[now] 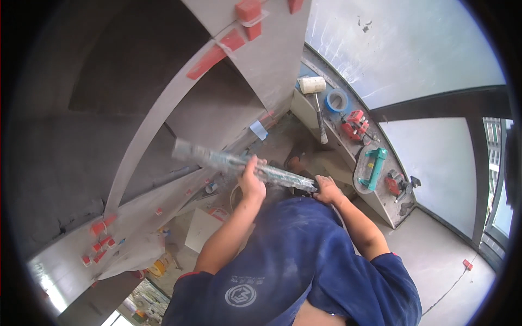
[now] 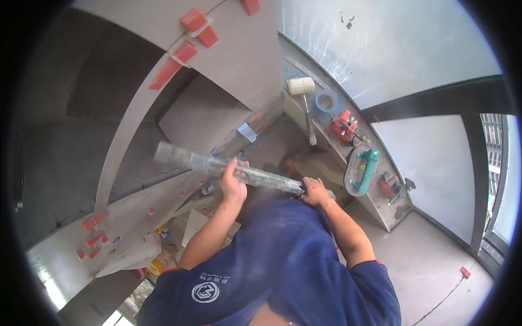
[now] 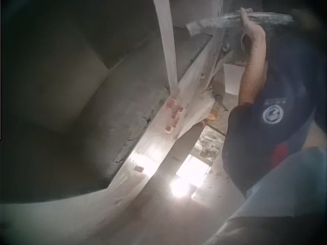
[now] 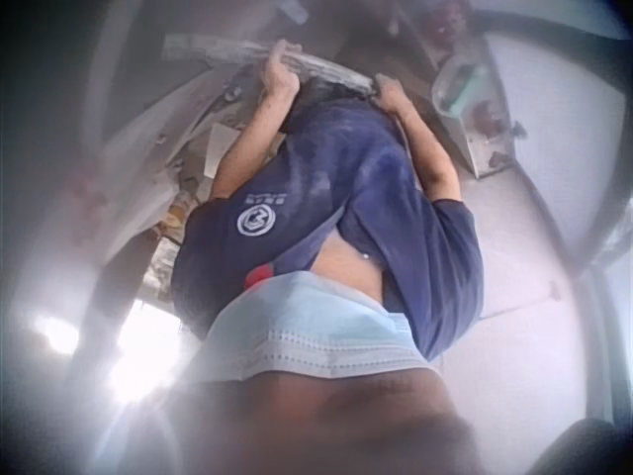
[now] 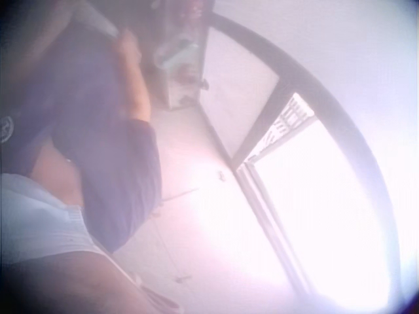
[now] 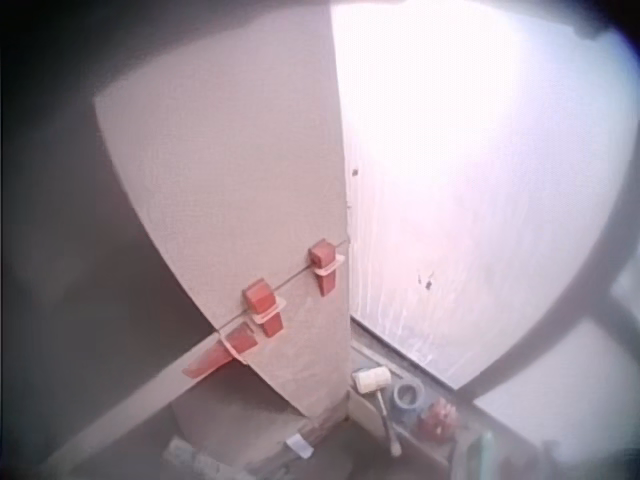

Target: The person applies mortar into a wall niche using a trowel, sets tiles into place, levels them using a vibrating suction tool and a rubber mallet, and checks alignment with a spirit level.

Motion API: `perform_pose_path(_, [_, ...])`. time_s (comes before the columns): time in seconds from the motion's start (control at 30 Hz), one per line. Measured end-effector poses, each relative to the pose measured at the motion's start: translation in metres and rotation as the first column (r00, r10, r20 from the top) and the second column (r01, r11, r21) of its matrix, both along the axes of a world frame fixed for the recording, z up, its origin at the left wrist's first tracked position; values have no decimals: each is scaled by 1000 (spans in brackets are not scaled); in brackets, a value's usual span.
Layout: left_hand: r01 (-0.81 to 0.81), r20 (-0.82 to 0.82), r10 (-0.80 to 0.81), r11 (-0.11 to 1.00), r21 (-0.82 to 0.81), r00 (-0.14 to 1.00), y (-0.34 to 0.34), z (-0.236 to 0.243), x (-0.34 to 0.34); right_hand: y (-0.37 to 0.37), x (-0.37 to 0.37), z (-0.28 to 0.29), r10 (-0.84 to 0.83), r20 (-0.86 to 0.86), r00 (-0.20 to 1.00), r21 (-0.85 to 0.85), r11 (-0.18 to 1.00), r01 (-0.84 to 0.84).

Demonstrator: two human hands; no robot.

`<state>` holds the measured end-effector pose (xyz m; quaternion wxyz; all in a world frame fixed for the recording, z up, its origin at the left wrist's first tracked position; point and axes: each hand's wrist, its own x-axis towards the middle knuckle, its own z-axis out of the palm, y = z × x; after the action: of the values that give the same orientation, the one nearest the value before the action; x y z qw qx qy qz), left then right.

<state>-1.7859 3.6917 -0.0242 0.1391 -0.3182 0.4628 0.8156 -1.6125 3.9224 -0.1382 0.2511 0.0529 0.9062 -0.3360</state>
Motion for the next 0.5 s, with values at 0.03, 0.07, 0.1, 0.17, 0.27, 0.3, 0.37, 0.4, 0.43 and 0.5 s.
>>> perform_pose_path(0.03, [-20, 69, 17, 999, 39, 997, -3, -25, -20, -2, 3, -1, -15, 8, 1000, -10, 1000, 15])
perform_pose_path(0.07, [-44, 137, 34, 996, 74, 990, -8, -47, -44, -2, 4, 0, -49, 65, 997, -67, 996, 54])
perform_pose_path(0.1, [-86, 161, 72, 993, 80, 984, -14, -65, -67, -3, 4, 3, -79, 124, 989, -123, 988, 95])
perform_pose_path(0.17, [-65, 177, 60, 998, 22, 982, -3, -72, -111, -10, 2, 8, -183, -21, 983, -107, 978, 180])
perform_pose_path(0.27, [192, 61, -183, 945, -266, 981, -2, -90, -160, -24, -32, 32, -282, -40, 959, -94, 956, 277])
perform_pose_path(0.3, [335, -2, -382, 813, -476, 924, -8, -104, -175, -27, -44, 34, -263, 1, 965, -108, 959, 261])
perform_pose_path(0.37, [444, 34, -497, 741, -504, 867, -18, -123, -203, -30, -62, 33, -264, 46, 963, -128, 955, 268])
perform_pose_path(0.4, [532, 69, -588, 668, -520, 806, -19, -129, -216, -30, -70, 30, -270, 79, 959, -105, 955, 278])
perform_pose_path(0.43, [556, 73, -615, 649, -519, 785, -11, -131, -227, -28, -75, 27, -287, 113, 951, -78, 952, 296])
perform_pose_path(0.5, [653, 227, -636, 587, -478, 738, 4, -139, -246, -20, -84, 26, -330, 113, 937, -60, 939, 338])
